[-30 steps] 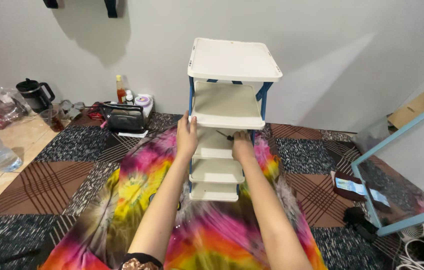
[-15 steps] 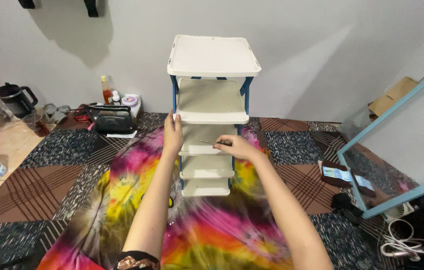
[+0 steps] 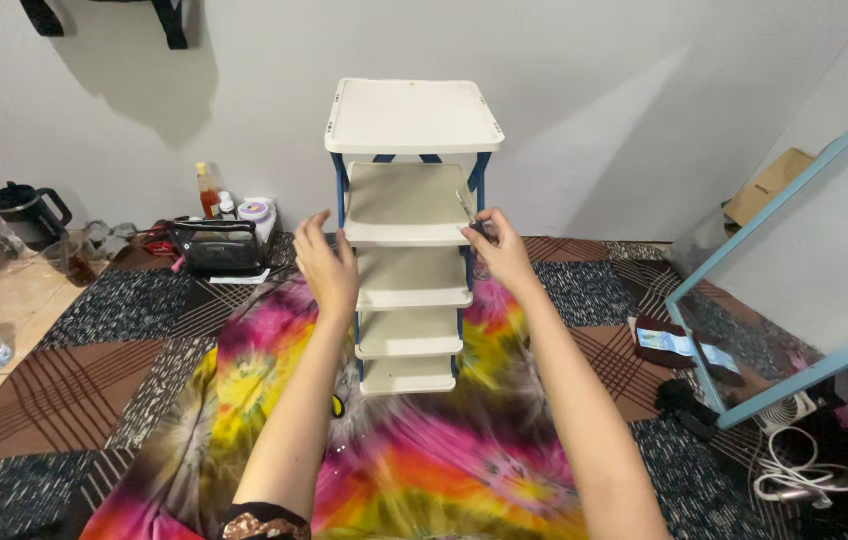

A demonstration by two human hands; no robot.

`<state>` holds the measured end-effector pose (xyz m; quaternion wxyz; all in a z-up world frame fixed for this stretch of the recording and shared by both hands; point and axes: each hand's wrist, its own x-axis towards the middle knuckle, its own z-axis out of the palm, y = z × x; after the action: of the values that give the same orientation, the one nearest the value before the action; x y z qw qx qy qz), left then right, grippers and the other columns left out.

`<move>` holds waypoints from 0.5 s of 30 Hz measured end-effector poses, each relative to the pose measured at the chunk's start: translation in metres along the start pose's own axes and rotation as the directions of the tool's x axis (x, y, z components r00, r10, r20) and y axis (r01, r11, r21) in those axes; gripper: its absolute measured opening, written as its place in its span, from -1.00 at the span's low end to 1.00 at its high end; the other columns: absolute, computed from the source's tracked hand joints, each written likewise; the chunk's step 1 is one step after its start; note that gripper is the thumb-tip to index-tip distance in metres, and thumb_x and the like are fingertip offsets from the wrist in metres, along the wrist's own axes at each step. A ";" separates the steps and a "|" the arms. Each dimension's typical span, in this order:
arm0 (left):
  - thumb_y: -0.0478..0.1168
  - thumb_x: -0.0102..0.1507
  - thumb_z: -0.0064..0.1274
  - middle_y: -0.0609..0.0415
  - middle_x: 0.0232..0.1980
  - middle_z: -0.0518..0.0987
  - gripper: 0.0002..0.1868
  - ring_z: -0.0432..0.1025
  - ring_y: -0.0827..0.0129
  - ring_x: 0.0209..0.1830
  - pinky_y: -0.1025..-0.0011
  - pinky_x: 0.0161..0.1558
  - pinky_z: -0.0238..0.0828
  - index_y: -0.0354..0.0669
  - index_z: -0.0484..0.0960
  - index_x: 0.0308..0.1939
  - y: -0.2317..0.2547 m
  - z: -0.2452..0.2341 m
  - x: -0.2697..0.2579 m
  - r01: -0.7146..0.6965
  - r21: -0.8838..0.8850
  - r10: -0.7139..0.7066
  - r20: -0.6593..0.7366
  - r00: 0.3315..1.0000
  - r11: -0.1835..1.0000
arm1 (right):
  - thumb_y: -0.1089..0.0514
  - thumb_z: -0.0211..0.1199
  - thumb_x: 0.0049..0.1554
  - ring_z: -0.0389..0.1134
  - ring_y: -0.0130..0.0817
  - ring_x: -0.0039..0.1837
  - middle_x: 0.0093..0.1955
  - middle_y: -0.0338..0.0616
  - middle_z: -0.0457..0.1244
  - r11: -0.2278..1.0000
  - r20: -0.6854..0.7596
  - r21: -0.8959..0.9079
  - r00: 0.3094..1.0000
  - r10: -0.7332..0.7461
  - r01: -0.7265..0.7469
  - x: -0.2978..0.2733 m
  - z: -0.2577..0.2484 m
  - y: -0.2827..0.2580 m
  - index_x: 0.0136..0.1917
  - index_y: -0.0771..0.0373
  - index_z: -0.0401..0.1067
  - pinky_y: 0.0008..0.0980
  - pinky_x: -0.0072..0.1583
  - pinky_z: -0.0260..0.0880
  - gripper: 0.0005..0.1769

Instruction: The person uses a screwdriver to remove screws from a white and blue plastic shelving unit. They detach the top tray and then remove the blue X-shaped support pieces from between the shelves.

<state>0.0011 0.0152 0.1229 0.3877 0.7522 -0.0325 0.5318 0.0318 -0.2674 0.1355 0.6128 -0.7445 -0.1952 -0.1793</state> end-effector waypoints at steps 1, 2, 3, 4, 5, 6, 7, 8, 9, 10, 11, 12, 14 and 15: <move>-0.33 0.33 0.06 -0.17 0.17 0.50 -0.65 0.36 -0.09 0.23 0.09 0.21 0.22 -0.17 0.49 0.20 0.007 -0.002 0.000 -0.030 -0.007 0.030 0.029 0.999 1.000 | 0.10 0.33 0.21 0.18 -0.62 -0.29 -0.25 -0.32 0.25 1.000 -0.007 -0.013 1.000 0.029 -0.029 0.000 0.001 0.004 0.12 0.22 0.30 -0.55 -0.27 0.17 -0.69; -0.33 0.33 0.06 -0.15 0.16 0.50 -0.67 0.37 -0.08 0.23 0.12 0.23 0.25 -0.17 0.49 0.18 0.013 -0.002 -0.001 -0.089 -0.049 0.091 0.044 0.995 0.995 | 0.10 0.33 0.20 0.18 -0.62 -0.29 -0.27 -0.32 0.26 0.998 -0.012 -0.024 0.998 0.057 -0.057 0.000 0.003 0.007 0.13 0.21 0.30 -0.55 -0.28 0.17 -0.68; -0.34 0.33 0.05 -0.13 0.15 0.50 -0.69 0.39 -0.06 0.22 0.14 0.24 0.28 -0.17 0.50 0.17 0.018 0.001 -0.003 -0.147 -0.091 0.152 0.057 0.987 0.985 | 0.10 0.34 0.19 0.19 -0.62 -0.30 -0.28 -0.32 0.26 0.996 -0.019 -0.035 0.996 0.085 -0.086 0.000 0.006 0.011 0.13 0.20 0.30 -0.55 -0.29 0.17 -0.67; -0.35 0.33 0.05 -0.12 0.14 0.50 -0.71 0.41 -0.04 0.22 0.16 0.25 0.30 -0.17 0.51 0.15 0.022 0.006 -0.005 -0.204 -0.134 0.214 0.068 0.974 0.970 | 0.10 0.33 0.22 0.20 -0.62 -0.28 -0.26 -0.32 0.27 0.999 0.006 -0.008 0.999 0.040 -0.040 -0.001 0.010 0.015 0.14 0.22 0.30 -0.55 -0.26 0.19 -0.68; -0.33 0.32 0.04 -0.09 0.13 0.52 -0.69 0.44 0.04 0.13 0.22 0.14 0.36 -0.19 0.50 0.16 0.025 0.014 -0.007 -0.070 -0.223 0.109 0.169 0.979 0.972 | 0.10 0.32 0.24 0.21 -0.62 -0.26 -0.25 -0.32 0.27 1.000 0.030 0.021 1.000 -0.006 0.005 -0.001 0.017 0.019 0.14 0.23 0.31 -0.56 -0.23 0.21 -0.70; -0.31 0.31 0.03 -0.07 0.11 0.53 -0.66 0.47 0.12 0.04 0.27 0.03 0.41 -0.20 0.49 0.18 0.028 0.026 -0.009 0.071 -0.297 0.015 0.279 0.960 0.952 | 0.10 0.31 0.27 0.22 -0.63 -0.24 -0.24 -0.32 0.28 0.998 0.051 0.048 0.997 -0.052 0.050 -0.002 0.022 0.022 0.15 0.24 0.31 -0.57 -0.20 0.23 -0.71; -0.30 0.30 0.02 -0.04 0.10 0.55 -0.64 0.50 0.19 -0.05 0.33 -0.08 0.46 -0.22 0.48 0.19 0.029 0.037 -0.010 0.216 -0.352 -0.065 0.393 0.917 0.911 | 0.09 0.28 0.27 0.22 -0.62 -0.26 -0.26 -0.31 0.27 0.999 0.060 0.029 0.998 -0.017 0.016 -0.003 0.028 0.025 0.15 0.24 0.31 -0.56 -0.24 0.21 -0.72; -0.29 0.34 0.03 -0.05 0.07 0.57 -0.65 0.51 0.24 -0.05 0.36 -0.05 0.47 -0.25 0.49 0.20 0.030 0.048 -0.012 0.270 -0.439 -0.073 0.416 0.907 0.857 | 0.08 0.25 0.27 0.21 -0.61 -0.29 -0.28 -0.30 0.26 1.000 0.067 0.009 0.998 0.018 -0.018 -0.004 0.036 0.027 0.15 0.23 0.32 -0.55 -0.27 0.18 -0.73; -0.27 0.37 0.03 -0.06 0.04 0.60 -0.66 0.52 0.30 -0.05 0.39 -0.02 0.47 -0.28 0.49 0.21 0.031 0.060 -0.013 0.323 -0.517 -0.078 0.440 0.895 0.792 | 0.07 0.22 0.28 0.20 -0.60 -0.31 -0.30 -0.30 0.26 0.999 0.072 -0.012 0.996 0.052 -0.052 -0.006 0.044 0.028 0.15 0.23 0.33 -0.53 -0.30 0.16 -0.74; -0.26 0.40 0.04 -0.06 0.02 0.63 -0.67 0.53 0.35 -0.04 0.42 0.01 0.47 -0.31 0.50 0.22 0.030 0.070 -0.015 0.376 -0.589 -0.080 0.465 0.881 0.716 | 0.08 0.20 0.30 0.21 -0.60 -0.30 -0.29 -0.30 0.25 0.999 0.101 0.029 0.994 0.037 -0.040 -0.008 0.052 0.028 0.17 0.24 0.33 -0.54 -0.29 0.17 -0.75; -0.25 0.40 0.02 -0.04 0.00 0.65 -0.67 0.54 0.37 -0.05 0.44 0.01 0.48 -0.31 0.50 0.22 0.028 0.076 -0.015 0.462 -0.609 -0.119 0.517 0.847 0.645 | 0.09 0.19 0.32 0.22 -0.60 -0.29 -0.28 -0.30 0.25 0.997 0.128 0.071 0.992 0.020 -0.030 -0.010 0.059 0.027 0.18 0.25 0.34 -0.54 -0.28 0.17 -0.75; -0.24 0.41 0.00 -0.03 -0.01 0.67 -0.66 0.55 0.40 -0.05 0.47 0.01 0.48 -0.31 0.49 0.23 0.026 0.081 -0.017 0.544 -0.619 -0.153 0.570 0.807 0.566 | 0.10 0.18 0.33 0.23 -0.60 -0.28 -0.26 -0.30 0.25 0.994 0.155 0.111 0.988 0.003 -0.021 -0.011 0.065 0.025 0.19 0.26 0.34 -0.55 -0.27 0.18 -0.76; -0.23 0.40 -0.03 0.00 -0.05 0.70 -0.68 0.55 0.42 -0.10 0.48 -0.04 0.49 -0.32 0.52 0.19 0.023 0.088 -0.020 0.637 -0.635 -0.195 0.625 0.756 0.437 | 0.06 0.09 0.34 0.18 -0.58 -0.36 -0.32 -0.29 0.22 0.979 0.173 0.176 0.982 0.076 -0.107 -0.015 0.072 0.019 0.19 0.24 0.32 -0.54 -0.34 0.14 -0.75; -0.23 0.40 -0.03 0.00 -0.08 0.71 -0.70 0.55 0.42 -0.14 0.47 -0.08 0.49 -0.33 0.56 0.14 0.021 0.088 -0.022 0.652 -0.649 -0.209 0.627 0.750 0.393 | 0.05 0.05 0.35 0.16 -0.57 -0.40 -0.34 -0.29 0.21 0.967 0.186 0.207 0.976 0.112 -0.151 -0.018 0.074 0.016 0.19 0.22 0.30 -0.54 -0.37 0.13 -0.75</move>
<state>0.0500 -0.0621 0.1042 0.8082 0.5479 -0.1693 0.1339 0.0265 -0.1987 0.0993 0.6828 -0.6961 -0.2162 -0.0502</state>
